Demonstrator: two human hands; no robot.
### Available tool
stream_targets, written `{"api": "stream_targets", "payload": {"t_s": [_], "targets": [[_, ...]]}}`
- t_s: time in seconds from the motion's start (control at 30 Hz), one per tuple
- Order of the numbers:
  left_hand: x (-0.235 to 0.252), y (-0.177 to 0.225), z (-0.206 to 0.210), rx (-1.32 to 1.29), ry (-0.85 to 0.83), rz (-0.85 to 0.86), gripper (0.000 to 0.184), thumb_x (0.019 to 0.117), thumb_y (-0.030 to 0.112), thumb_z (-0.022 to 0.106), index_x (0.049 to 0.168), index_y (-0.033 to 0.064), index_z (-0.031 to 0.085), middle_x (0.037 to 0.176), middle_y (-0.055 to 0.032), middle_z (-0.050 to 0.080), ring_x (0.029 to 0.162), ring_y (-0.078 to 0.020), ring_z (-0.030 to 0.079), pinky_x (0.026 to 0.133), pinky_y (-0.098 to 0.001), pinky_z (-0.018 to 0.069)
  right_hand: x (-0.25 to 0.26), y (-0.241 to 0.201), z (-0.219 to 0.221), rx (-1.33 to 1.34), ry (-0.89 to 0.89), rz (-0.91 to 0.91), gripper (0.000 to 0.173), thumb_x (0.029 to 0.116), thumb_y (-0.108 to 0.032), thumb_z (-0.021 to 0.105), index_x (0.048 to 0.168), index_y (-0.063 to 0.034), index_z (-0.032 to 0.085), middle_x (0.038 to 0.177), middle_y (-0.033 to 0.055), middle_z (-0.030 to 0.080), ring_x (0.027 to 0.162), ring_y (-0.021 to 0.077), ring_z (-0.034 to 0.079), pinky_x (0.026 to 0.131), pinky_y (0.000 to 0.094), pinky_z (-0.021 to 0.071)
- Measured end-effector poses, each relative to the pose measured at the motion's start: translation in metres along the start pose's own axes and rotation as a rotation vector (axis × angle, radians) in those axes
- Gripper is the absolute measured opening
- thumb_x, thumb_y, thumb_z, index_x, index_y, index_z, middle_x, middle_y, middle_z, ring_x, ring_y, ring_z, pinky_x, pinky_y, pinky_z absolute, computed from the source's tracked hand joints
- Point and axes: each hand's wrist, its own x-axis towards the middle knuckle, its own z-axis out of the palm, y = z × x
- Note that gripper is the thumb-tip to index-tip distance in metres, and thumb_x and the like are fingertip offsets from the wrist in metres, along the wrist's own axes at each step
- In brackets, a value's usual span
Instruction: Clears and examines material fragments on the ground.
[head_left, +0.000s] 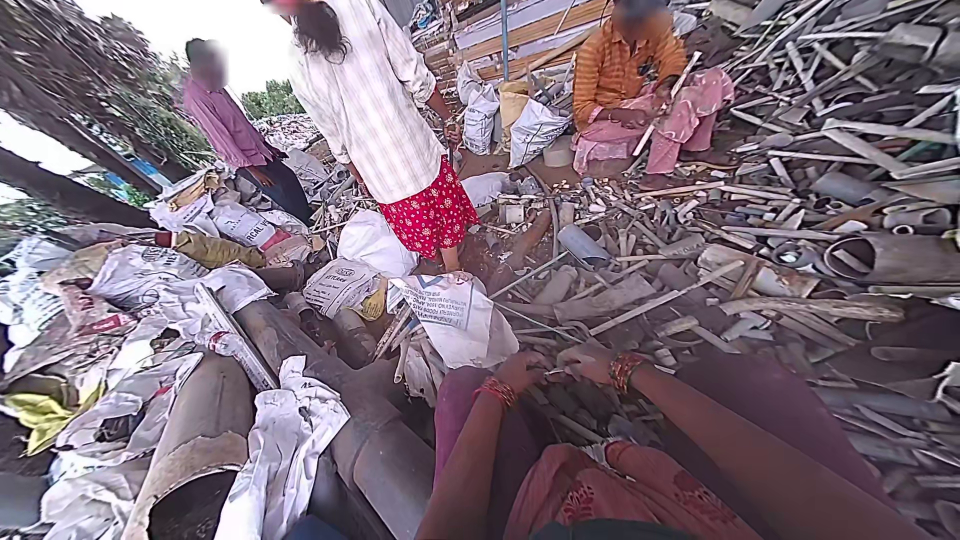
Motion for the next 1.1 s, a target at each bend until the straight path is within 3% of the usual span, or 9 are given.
{"api": "stream_targets", "payload": {"t_s": [0.3, 0.47, 0.73, 0.87, 1.1], "targets": [[0.0010, -0.0031, -0.0008, -0.004, 0.011, 0.015, 0.028, 0.1023, 0.003, 0.053, 0.126, -0.0114, 0.060, 0.118, -0.0255, 0.066, 0.102, -0.0264, 0.067, 0.097, -0.0410, 0.0516, -0.0054, -0.0081, -0.0013, 0.021, 0.000, 0.028, 0.033, 0.1111, -0.014, 0.043, 0.134, 0.0012, 0.060, 0.115, 0.0236, 0.064, 0.095, 0.0313, 0.062, 0.089, 0.0480, 0.0480], [0.0014, -0.0016, -0.0009, 0.047, 0.008, 0.009, 0.027, 0.1035, 0.002, 0.051, 0.126, -0.0099, 0.061, 0.118, -0.0246, 0.067, 0.102, -0.0261, 0.068, 0.097, -0.0404, 0.0524, -0.0002, -0.0004, 0.0015, 0.037, 0.011, 0.016, 0.031, 0.1108, -0.016, 0.044, 0.130, 0.0000, 0.062, 0.102, 0.0191, 0.063, 0.082, 0.0255, 0.057, 0.080, 0.0433, 0.0470], [0.0030, -0.0055, -0.0004, 0.061, -0.002, 0.026, 0.027, 0.1030, 0.002, 0.051, 0.125, -0.0096, 0.062, 0.118, -0.0246, 0.067, 0.104, -0.0276, 0.068, 0.099, -0.0417, 0.0519, 0.0019, 0.0011, 0.0032, 0.037, -0.004, 0.034, 0.031, 0.1108, -0.017, 0.045, 0.132, -0.0011, 0.062, 0.104, 0.0195, 0.063, 0.084, 0.0260, 0.058, 0.081, 0.0440, 0.0474], [0.0027, -0.0051, -0.0004, 0.058, -0.004, 0.025, 0.027, 0.1028, 0.002, 0.051, 0.125, -0.0096, 0.062, 0.118, -0.0254, 0.067, 0.105, -0.0286, 0.068, 0.099, -0.0422, 0.0515, 0.0007, 0.0009, 0.0025, 0.011, 0.005, 0.011, 0.032, 0.1103, -0.015, 0.045, 0.133, -0.0004, 0.062, 0.110, 0.0225, 0.065, 0.092, 0.0301, 0.061, 0.088, 0.0477, 0.0480], [0.0025, -0.0047, -0.0009, 0.041, 0.003, 0.020, 0.027, 0.1029, 0.002, 0.051, 0.125, -0.0101, 0.062, 0.117, -0.0253, 0.067, 0.103, -0.0276, 0.068, 0.098, -0.0421, 0.0517, -0.0015, -0.0032, 0.0002, 0.004, 0.014, 0.003, 0.032, 0.1108, -0.017, 0.046, 0.135, -0.0010, 0.061, 0.116, 0.0242, 0.065, 0.096, 0.0333, 0.063, 0.090, 0.0501, 0.0486]]}}
